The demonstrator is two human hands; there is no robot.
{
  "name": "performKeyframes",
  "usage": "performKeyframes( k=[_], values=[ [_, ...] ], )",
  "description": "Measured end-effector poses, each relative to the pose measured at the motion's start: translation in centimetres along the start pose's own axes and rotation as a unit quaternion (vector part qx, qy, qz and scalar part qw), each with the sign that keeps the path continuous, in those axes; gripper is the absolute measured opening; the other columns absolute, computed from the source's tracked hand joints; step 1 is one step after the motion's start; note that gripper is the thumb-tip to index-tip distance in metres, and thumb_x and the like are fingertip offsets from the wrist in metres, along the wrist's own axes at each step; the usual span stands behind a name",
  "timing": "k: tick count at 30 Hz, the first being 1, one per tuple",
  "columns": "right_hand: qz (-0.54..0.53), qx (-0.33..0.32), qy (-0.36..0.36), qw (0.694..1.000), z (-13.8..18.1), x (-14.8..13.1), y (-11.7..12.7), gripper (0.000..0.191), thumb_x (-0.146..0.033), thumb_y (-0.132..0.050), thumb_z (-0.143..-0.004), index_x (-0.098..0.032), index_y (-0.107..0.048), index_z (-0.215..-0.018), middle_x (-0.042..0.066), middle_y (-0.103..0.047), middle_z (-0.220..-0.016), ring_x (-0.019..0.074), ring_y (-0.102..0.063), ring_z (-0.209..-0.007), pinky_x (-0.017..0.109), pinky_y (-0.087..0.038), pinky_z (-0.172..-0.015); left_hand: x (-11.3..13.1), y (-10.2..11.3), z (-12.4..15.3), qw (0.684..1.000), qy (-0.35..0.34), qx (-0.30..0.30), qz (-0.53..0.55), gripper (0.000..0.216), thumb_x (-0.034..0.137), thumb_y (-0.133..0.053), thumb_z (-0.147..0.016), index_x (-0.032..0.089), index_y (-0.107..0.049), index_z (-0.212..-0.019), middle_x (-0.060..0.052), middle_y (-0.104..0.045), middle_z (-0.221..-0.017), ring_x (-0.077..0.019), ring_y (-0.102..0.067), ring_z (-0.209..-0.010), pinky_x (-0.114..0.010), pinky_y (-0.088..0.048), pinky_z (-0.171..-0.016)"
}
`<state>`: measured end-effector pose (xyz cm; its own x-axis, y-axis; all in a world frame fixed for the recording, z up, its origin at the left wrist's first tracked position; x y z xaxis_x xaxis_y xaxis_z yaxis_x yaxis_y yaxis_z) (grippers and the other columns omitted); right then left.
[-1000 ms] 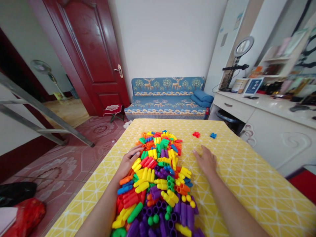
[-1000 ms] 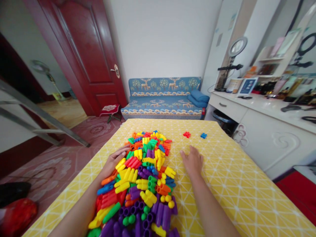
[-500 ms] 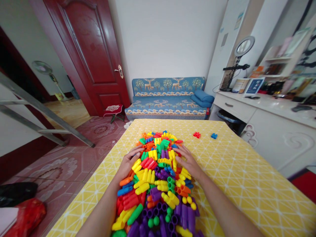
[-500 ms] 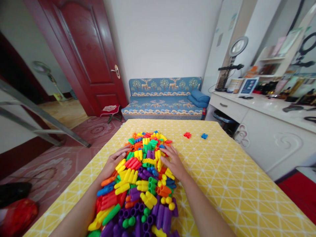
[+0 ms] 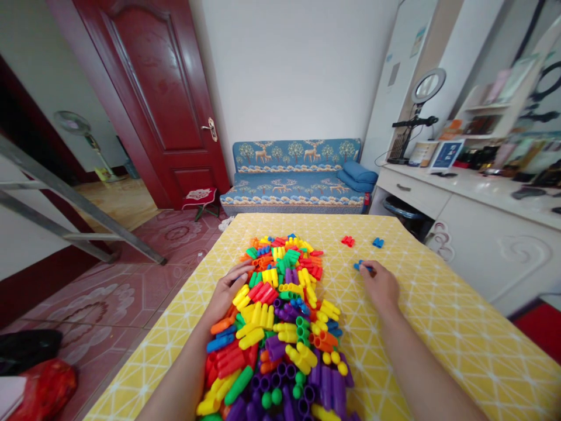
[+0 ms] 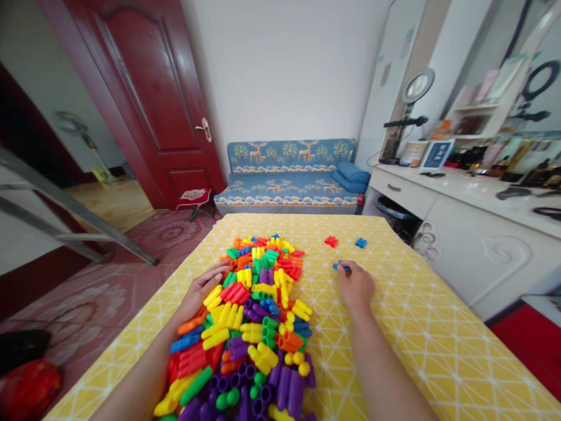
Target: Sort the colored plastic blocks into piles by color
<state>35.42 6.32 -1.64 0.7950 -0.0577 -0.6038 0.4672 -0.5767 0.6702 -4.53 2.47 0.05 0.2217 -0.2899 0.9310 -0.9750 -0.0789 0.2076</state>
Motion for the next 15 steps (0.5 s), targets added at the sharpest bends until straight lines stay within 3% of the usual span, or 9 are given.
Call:
performKeyframes(
  k=[3,6,10,15],
  values=[
    [0.104,0.061,-0.017,0.993,-0.5,1.5,0.6,0.03,-0.036,-0.047,-0.081,-0.022,-0.067,-0.098,0.012,-0.063,-0.107,0.03,-0.053,-0.108,0.047,-0.039,-0.095,0.0,0.0,0.0,1.0,0.0,-0.003,0.0,0.039,0.05,-0.062,-0.08,0.021,-0.072,-0.104,-0.01,-0.056,-0.135,-0.0282,-0.044,-0.13,-0.042,-0.031,-0.111],
    [0.098,0.103,0.012,0.99,0.2,0.5,0.8,0.032,-0.033,-0.044,-0.084,-0.021,-0.066,-0.103,0.013,-0.056,-0.119,0.0289,-0.047,-0.115,0.044,-0.037,-0.098,0.1,0.0,0.0,1.0,0.0,-0.006,0.001,0.038,0.049,-0.061,-0.082,0.021,-0.072,-0.104,-0.009,-0.055,-0.135,-0.0283,-0.044,-0.13,-0.042,-0.029,-0.112],
    [0.093,0.048,0.044,0.994,1.3,-1.4,0.4,0.033,-0.034,-0.048,-0.081,-0.019,-0.067,-0.104,0.013,-0.056,-0.111,0.0292,-0.052,-0.103,0.042,-0.043,-0.089,0.3,-0.1,0.1,1.0,0.006,-0.009,0.003,0.036,0.047,-0.061,-0.082,0.021,-0.073,-0.104,-0.009,-0.056,-0.134,-0.0291,-0.043,-0.13,-0.043,-0.03,-0.112],
    [0.197,-0.048,-0.039,0.979,1.6,-1.1,-0.6,0.05,-0.043,-0.048,-0.081,-0.018,-0.061,-0.122,0.014,-0.033,-0.146,0.0368,-0.038,-0.127,0.05,-0.036,-0.098,0.3,-0.1,0.1,1.0,0.003,-0.005,0.004,0.037,0.047,-0.061,-0.082,0.021,-0.072,-0.105,-0.009,-0.056,-0.134,-0.0299,-0.043,-0.131,-0.044,-0.031,-0.111]
  ],
)
Point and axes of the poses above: each hand's wrist, its own z-axis away from the middle knuckle, its own y-axis out of the back of the hand, x = y × z, the point moved 1 cm from there along -z, towards the middle knuckle
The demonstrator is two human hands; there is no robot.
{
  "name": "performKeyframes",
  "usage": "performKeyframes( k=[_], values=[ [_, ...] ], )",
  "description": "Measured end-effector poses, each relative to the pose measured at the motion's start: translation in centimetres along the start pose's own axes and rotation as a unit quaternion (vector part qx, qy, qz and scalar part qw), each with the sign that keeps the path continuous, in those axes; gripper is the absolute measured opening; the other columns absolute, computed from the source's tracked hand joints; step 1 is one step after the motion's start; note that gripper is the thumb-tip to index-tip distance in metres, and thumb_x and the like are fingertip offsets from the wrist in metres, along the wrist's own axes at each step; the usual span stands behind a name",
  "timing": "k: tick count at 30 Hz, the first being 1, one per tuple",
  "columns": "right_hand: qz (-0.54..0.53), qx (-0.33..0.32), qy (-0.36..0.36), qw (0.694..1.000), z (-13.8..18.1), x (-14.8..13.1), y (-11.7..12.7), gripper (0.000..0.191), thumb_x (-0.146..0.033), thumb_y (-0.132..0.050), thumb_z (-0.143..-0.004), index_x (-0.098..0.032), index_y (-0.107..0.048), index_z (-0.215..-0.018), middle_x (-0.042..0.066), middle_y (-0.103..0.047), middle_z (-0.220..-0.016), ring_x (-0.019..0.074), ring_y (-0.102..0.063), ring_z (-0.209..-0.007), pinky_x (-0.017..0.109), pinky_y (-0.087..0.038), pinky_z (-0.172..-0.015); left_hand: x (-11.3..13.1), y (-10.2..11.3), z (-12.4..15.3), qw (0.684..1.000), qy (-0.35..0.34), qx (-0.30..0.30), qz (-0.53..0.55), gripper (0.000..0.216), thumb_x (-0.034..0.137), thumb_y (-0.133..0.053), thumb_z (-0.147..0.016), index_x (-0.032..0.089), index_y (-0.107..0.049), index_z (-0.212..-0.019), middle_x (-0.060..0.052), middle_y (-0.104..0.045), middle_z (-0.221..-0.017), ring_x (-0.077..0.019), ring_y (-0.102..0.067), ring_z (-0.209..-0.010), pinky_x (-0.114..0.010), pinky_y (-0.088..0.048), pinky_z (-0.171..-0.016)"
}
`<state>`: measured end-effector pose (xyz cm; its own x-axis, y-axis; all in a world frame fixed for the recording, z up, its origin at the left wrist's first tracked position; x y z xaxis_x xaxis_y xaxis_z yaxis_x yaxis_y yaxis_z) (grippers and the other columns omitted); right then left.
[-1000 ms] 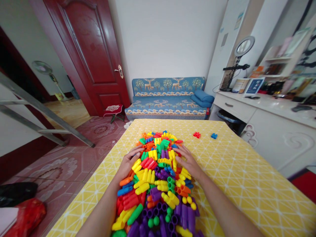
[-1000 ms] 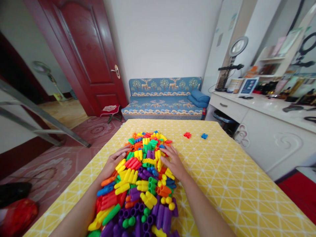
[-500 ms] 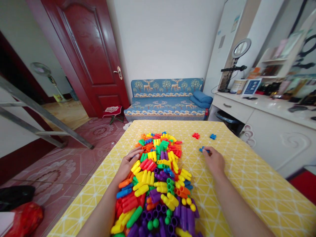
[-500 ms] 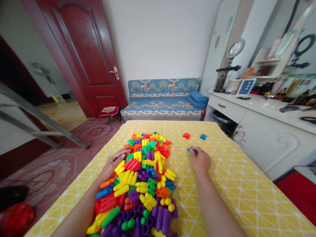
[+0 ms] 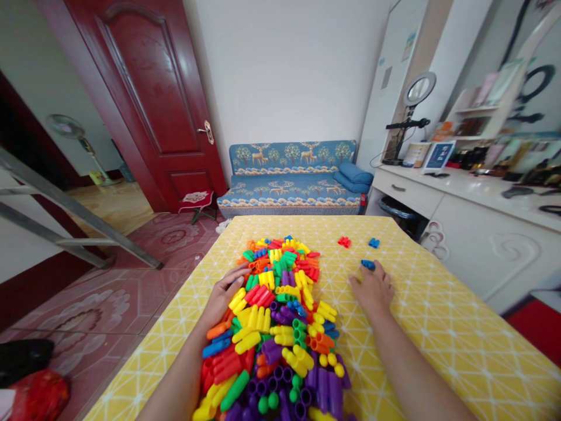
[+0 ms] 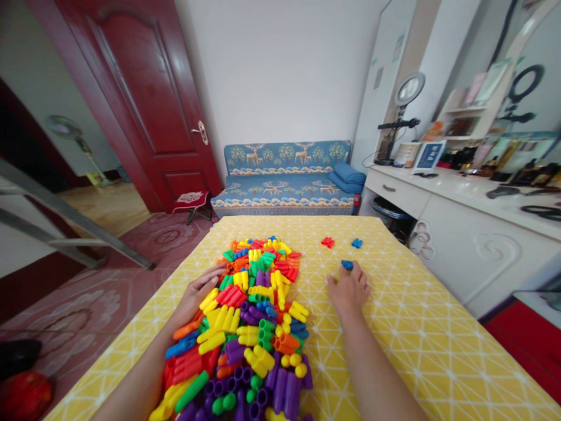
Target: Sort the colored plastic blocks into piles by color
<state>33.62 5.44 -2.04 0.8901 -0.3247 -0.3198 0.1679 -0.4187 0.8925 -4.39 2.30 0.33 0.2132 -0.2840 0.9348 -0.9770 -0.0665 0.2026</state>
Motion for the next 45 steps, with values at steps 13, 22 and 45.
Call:
performKeyframes(
  k=[13,22,45],
  values=[
    [0.09,-0.103,-0.099,0.986,-5.9,2.3,-1.4,0.079,-0.062,-0.024,-0.087,-0.009,-0.03,-0.146,0.018,-0.011,-0.156,0.0341,-0.014,-0.142,0.057,-0.015,-0.109,-0.3,0.0,0.0,1.0,-0.008,-0.001,0.012,0.035,0.045,-0.061,-0.083,0.02,-0.072,-0.105,-0.009,-0.056,-0.134,-0.028,-0.046,-0.129,-0.041,-0.032,-0.111],
    [0.102,-0.085,-0.048,0.99,-8.0,3.4,-2.5,0.081,-0.063,-0.023,-0.087,-0.005,-0.033,-0.143,0.019,-0.016,-0.155,0.0343,-0.017,-0.14,0.055,-0.018,-0.109,-0.3,-0.1,0.0,1.0,-0.003,0.003,0.021,0.033,0.044,-0.062,-0.082,0.021,-0.073,-0.103,-0.008,-0.057,-0.133,-0.0274,-0.045,-0.129,-0.04,-0.032,-0.111],
    [0.098,-0.104,0.023,0.99,-4.5,2.1,-2.0,0.076,-0.064,-0.016,-0.089,-0.016,-0.031,-0.146,0.016,-0.008,-0.157,0.0368,-0.014,-0.141,0.058,-0.015,-0.107,-0.5,0.0,-0.1,1.0,-0.015,-0.009,-0.001,0.033,0.043,-0.06,-0.084,0.023,-0.072,-0.107,-0.007,-0.055,-0.135,-0.027,-0.043,-0.131,-0.042,-0.029,-0.113]
  ],
)
Point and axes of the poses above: each hand's wrist, its own z-axis away from the middle knuckle, its own y-axis out of the back of the hand, x = y × z, the point moved 1 cm from there along -z, towards the middle knuckle
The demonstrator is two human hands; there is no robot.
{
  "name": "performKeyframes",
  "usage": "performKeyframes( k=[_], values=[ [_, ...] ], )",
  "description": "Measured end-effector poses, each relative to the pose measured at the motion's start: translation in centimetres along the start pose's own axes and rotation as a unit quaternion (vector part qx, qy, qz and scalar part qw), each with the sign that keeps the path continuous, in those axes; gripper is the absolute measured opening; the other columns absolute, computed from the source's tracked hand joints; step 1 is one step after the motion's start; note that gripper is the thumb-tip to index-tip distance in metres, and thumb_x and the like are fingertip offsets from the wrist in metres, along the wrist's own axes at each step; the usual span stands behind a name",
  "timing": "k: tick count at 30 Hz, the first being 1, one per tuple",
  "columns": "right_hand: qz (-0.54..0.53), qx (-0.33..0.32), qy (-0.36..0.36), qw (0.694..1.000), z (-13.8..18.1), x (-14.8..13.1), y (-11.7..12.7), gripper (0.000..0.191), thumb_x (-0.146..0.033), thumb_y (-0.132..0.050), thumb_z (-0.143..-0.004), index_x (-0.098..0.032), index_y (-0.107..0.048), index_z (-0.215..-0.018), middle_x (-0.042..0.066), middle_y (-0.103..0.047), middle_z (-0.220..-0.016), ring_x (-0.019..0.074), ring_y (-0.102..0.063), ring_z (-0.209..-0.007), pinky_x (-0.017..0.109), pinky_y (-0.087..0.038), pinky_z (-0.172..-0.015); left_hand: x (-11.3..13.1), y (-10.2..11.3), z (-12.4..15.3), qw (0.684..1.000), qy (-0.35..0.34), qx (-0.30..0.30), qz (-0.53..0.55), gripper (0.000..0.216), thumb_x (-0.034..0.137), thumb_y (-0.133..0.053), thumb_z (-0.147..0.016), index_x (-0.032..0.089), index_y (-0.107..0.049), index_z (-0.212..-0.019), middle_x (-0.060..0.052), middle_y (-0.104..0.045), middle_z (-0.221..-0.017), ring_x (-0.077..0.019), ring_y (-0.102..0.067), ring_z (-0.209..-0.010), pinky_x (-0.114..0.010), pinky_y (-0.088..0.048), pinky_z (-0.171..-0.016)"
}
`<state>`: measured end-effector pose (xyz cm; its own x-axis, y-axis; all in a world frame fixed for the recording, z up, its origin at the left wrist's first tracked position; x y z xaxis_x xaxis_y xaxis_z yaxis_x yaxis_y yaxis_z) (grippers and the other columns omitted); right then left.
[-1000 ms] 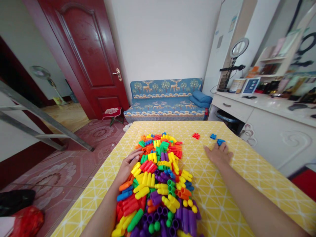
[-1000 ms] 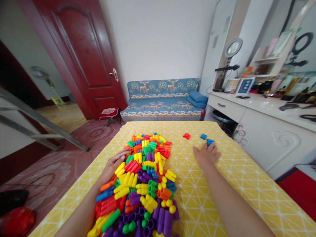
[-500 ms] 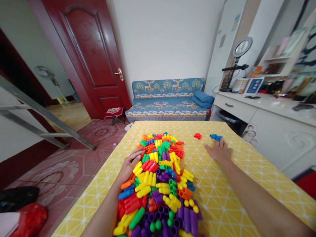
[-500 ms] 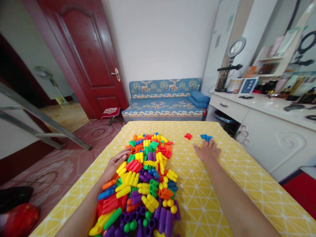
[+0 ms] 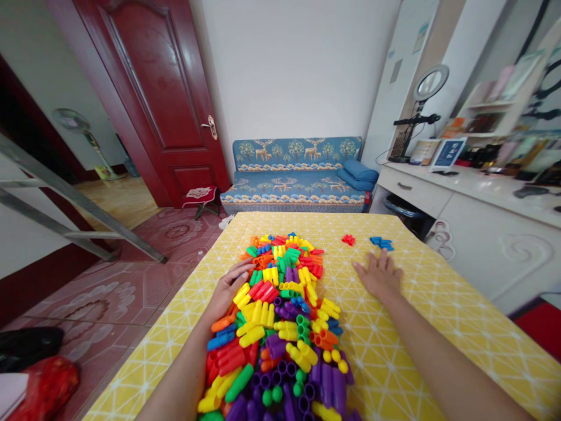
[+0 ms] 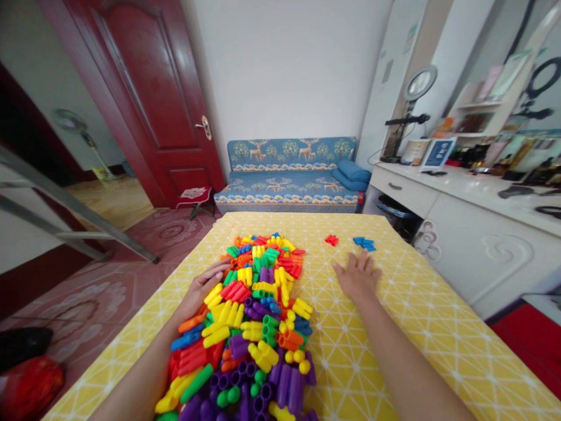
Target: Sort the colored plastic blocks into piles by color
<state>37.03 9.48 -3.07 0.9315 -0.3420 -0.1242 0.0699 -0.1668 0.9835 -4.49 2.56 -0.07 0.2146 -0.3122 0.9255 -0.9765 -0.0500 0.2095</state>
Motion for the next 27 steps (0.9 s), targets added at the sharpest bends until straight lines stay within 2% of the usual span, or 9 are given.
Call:
performKeyframes(
  k=[3,6,11,13,15,18,20,23,27],
  values=[
    [0.013,-0.021,0.023,0.999,1.8,-1.2,0.1,0.071,-0.059,-0.018,-0.091,-0.016,-0.031,-0.146,0.015,-0.02,-0.155,0.0344,-0.015,-0.141,0.057,-0.015,-0.108,0.0,0.0,0.0,1.0,0.0,0.0,0.001,0.033,0.044,-0.06,-0.084,0.023,-0.072,-0.106,-0.007,-0.055,-0.135,-0.0271,-0.044,-0.13,-0.042,-0.029,-0.113],
    [0.002,-0.019,0.042,0.999,3.6,-2.7,0.1,0.067,-0.055,-0.023,-0.092,-0.015,-0.031,-0.146,0.014,-0.021,-0.154,0.0339,-0.015,-0.141,0.056,-0.014,-0.109,-0.1,0.0,0.0,1.0,-0.002,0.004,0.001,0.034,0.045,-0.06,-0.083,0.022,-0.072,-0.106,-0.008,-0.055,-0.135,-0.0277,-0.044,-0.13,-0.042,-0.029,-0.113],
    [-0.111,0.023,0.116,0.987,5.2,-4.8,0.2,0.059,-0.046,-0.039,-0.089,-0.011,-0.044,-0.137,0.017,-0.038,-0.147,0.0318,-0.027,-0.138,0.054,-0.02,-0.11,-0.2,0.0,0.1,1.0,-0.005,0.001,0.002,0.033,0.043,-0.059,-0.084,0.021,-0.071,-0.106,-0.008,-0.055,-0.135,-0.0268,-0.045,-0.129,-0.042,-0.029,-0.113],
    [-0.224,0.039,0.155,0.961,5.3,-5.3,0.4,0.053,-0.044,-0.043,-0.087,-0.012,-0.052,-0.129,0.016,-0.052,-0.136,0.0283,-0.042,-0.129,0.048,-0.03,-0.108,0.0,0.0,0.1,1.0,-0.005,0.001,-0.001,0.034,0.043,-0.059,-0.085,0.021,-0.071,-0.107,-0.008,-0.055,-0.135,-0.0266,-0.045,-0.129,-0.042,-0.029,-0.113],
    [-0.361,0.034,0.184,0.913,5.5,-5.8,0.7,0.047,-0.045,-0.047,-0.086,-0.015,-0.057,-0.122,0.013,-0.061,-0.124,0.0247,-0.055,-0.116,0.043,-0.04,-0.102,0.2,0.0,0.1,1.0,-0.003,-0.001,-0.003,0.034,0.043,-0.059,-0.085,0.021,-0.071,-0.107,-0.009,-0.055,-0.135,-0.0266,-0.045,-0.129,-0.042,-0.029,-0.113],
    [-0.514,0.005,0.21,0.832,6.5,-6.9,1.3,0.04,-0.046,-0.053,-0.083,-0.019,-0.061,-0.112,0.01,-0.067,-0.113,0.0228,-0.063,-0.103,0.041,-0.047,-0.094,0.5,-0.1,0.2,1.0,0.002,-0.001,0.0,0.035,0.044,-0.059,-0.085,0.021,-0.071,-0.107,-0.009,-0.056,-0.134,-0.0267,-0.046,-0.129,-0.043,-0.029,-0.112],
    [-0.558,-0.013,0.222,0.799,7.4,-7.8,1.8,0.037,-0.045,-0.057,-0.083,-0.02,-0.063,-0.109,0.009,-0.068,-0.109,0.0226,-0.064,-0.1,0.042,-0.048,-0.093,0.5,-0.1,0.2,1.0,0.003,0.002,0.004,0.035,0.045,-0.059,-0.084,0.021,-0.072,-0.106,-0.009,-0.056,-0.134,-0.027,-0.046,-0.128,-0.042,-0.029,-0.112],
    [-0.575,-0.045,0.239,0.781,8.8,-9.0,2.5,0.038,-0.044,-0.058,-0.083,-0.021,-0.063,-0.112,0.008,-0.067,-0.112,0.0226,-0.062,-0.104,0.042,-0.046,-0.095,0.4,-0.1,0.2,1.0,0.002,0.004,0.008,0.036,0.045,-0.059,-0.084,0.021,-0.072,-0.106,-0.008,-0.056,-0.134,-0.0273,-0.046,-0.128,-0.041,-0.03,-0.112],
    [-0.545,-0.078,0.274,0.788,9.7,-9.6,3.2,0.047,-0.044,-0.061,-0.081,-0.023,-0.058,-0.124,0.008,-0.06,-0.127,0.0238,-0.054,-0.118,0.044,-0.039,-0.104,0.3,-0.1,0.1,1.0,0.001,0.001,0.003,0.035,0.045,-0.059,-0.084,0.021,-0.072,-0.106,-0.008,-0.056,-0.135,-0.0274,-0.046,-0.128,-0.041,-0.03,-0.112]
  ],
)
Point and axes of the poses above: each hand's wrist, its own z-axis away from the middle knuckle, its own y-axis out of the back of the hand, x = y × z, the point moved 1 cm from there along -z, towards the middle knuckle
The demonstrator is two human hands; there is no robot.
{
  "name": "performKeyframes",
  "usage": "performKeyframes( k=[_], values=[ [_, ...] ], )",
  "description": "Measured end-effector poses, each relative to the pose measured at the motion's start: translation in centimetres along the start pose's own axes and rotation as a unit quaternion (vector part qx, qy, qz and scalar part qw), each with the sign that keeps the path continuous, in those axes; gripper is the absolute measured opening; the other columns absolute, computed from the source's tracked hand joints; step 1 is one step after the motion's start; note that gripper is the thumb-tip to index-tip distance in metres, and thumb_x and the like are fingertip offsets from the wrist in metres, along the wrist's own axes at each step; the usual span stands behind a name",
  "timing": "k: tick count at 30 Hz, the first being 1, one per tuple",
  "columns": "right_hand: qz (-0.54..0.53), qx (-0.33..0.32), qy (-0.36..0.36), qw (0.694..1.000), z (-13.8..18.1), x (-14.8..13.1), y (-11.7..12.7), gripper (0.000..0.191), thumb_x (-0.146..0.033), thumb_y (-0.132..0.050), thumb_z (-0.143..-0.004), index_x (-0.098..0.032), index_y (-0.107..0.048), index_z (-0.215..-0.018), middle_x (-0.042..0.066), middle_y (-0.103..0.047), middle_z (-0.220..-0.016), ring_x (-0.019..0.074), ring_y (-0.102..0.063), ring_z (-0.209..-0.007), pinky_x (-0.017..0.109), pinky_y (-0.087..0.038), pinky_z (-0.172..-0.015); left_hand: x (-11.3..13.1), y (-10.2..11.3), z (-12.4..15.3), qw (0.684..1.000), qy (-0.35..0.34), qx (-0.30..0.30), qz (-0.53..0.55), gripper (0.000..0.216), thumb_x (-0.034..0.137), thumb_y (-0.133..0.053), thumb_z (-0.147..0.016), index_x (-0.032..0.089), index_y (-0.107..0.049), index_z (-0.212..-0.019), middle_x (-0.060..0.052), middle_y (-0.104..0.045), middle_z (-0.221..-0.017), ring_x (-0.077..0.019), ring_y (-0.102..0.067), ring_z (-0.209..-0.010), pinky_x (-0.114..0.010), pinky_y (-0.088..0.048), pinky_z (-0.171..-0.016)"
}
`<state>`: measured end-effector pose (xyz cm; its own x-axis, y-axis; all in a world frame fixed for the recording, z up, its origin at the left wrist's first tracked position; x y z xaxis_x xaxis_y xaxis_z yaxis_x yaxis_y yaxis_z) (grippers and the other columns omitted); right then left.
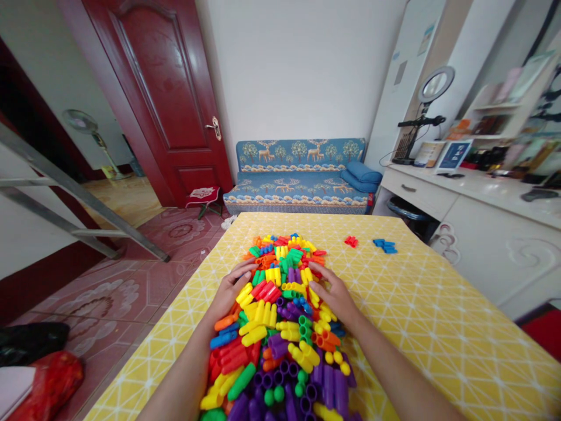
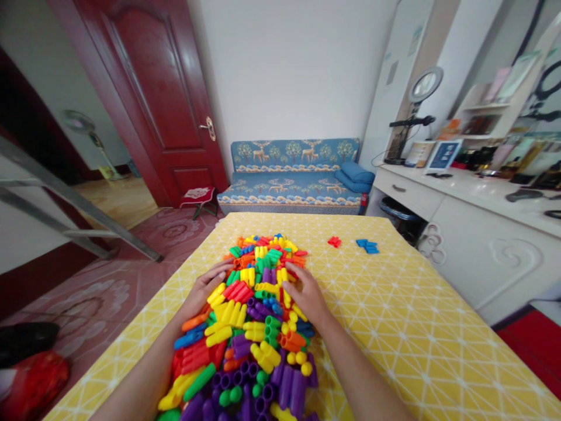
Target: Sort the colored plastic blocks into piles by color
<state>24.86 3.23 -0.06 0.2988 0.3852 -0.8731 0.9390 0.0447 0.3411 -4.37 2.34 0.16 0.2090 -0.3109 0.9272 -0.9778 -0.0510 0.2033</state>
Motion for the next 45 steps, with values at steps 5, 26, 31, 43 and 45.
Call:
performKeyframes(
  k=[5,26,31,43,45],
  values=[
    [-0.006,-0.035,-0.001,0.999,0.3,-0.1,0.3,0.051,-0.046,-0.06,-0.082,-0.023,-0.056,-0.128,0.009,-0.056,-0.132,0.0246,-0.051,-0.122,0.044,-0.037,-0.105,0.1,0.0,-0.1,1.0,-0.002,-0.004,-0.005,0.035,0.045,-0.059,-0.085,0.021,-0.071,-0.107,-0.008,-0.055,-0.136,-0.0269,-0.046,-0.129,-0.041,-0.029,-0.112],
    [0.015,0.162,0.015,0.986,-0.5,1.0,2.3,0.04,-0.044,-0.06,-0.08,-0.018,-0.058,-0.111,0.007,-0.067,-0.102,0.0198,-0.063,-0.089,0.034,-0.049,-0.084,-0.3,0.0,0.0,1.0,0.006,0.004,0.01,0.034,0.044,-0.06,-0.084,0.021,-0.072,-0.105,-0.008,-0.055,-0.136,-0.0269,-0.045,-0.129,-0.041,-0.03,-0.112],
    [0.328,0.244,-0.089,0.908,-0.9,4.9,7.8,0.04,-0.042,-0.055,-0.08,-0.018,-0.062,-0.111,0.011,-0.067,-0.108,0.0262,-0.059,-0.099,0.038,-0.043,-0.09,-0.2,0.0,0.0,1.0,0.009,0.009,0.009,0.036,0.047,-0.062,-0.082,0.02,-0.072,-0.104,-0.009,-0.055,-0.135,-0.0274,-0.045,-0.13,-0.042,-0.029,-0.112],
    [0.481,0.186,-0.15,0.843,-0.9,7.0,9.3,0.033,-0.039,-0.056,-0.081,-0.02,-0.065,-0.106,0.009,-0.066,-0.108,0.0263,-0.058,-0.097,0.033,-0.041,-0.082,-0.1,-0.1,0.0,1.0,0.017,0.01,0.014,0.034,0.046,-0.062,-0.082,0.022,-0.073,-0.104,-0.007,-0.056,-0.135,-0.0281,-0.044,-0.13,-0.04,-0.031,-0.111],
    [0.489,0.189,-0.157,0.837,-0.9,6.8,9.3,0.033,-0.039,-0.055,-0.081,-0.02,-0.064,-0.106,0.009,-0.066,-0.106,0.0267,-0.058,-0.096,0.033,-0.041,-0.08,0.0,-0.1,0.0,1.0,0.013,0.01,0.011,0.034,0.045,-0.062,-0.082,0.021,-0.072,-0.104,-0.008,-0.056,-0.135,-0.0279,-0.045,-0.129,-0.041,-0.03,-0.112]
  ],
)
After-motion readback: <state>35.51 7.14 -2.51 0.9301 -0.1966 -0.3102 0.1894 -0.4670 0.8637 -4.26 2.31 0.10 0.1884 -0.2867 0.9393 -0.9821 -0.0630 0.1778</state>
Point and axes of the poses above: each hand's wrist, its own z-axis away from the middle knuckle, its own y-axis out of the back of the hand, x = y × z, the point moved 1 cm from there along -z, towards the middle knuckle
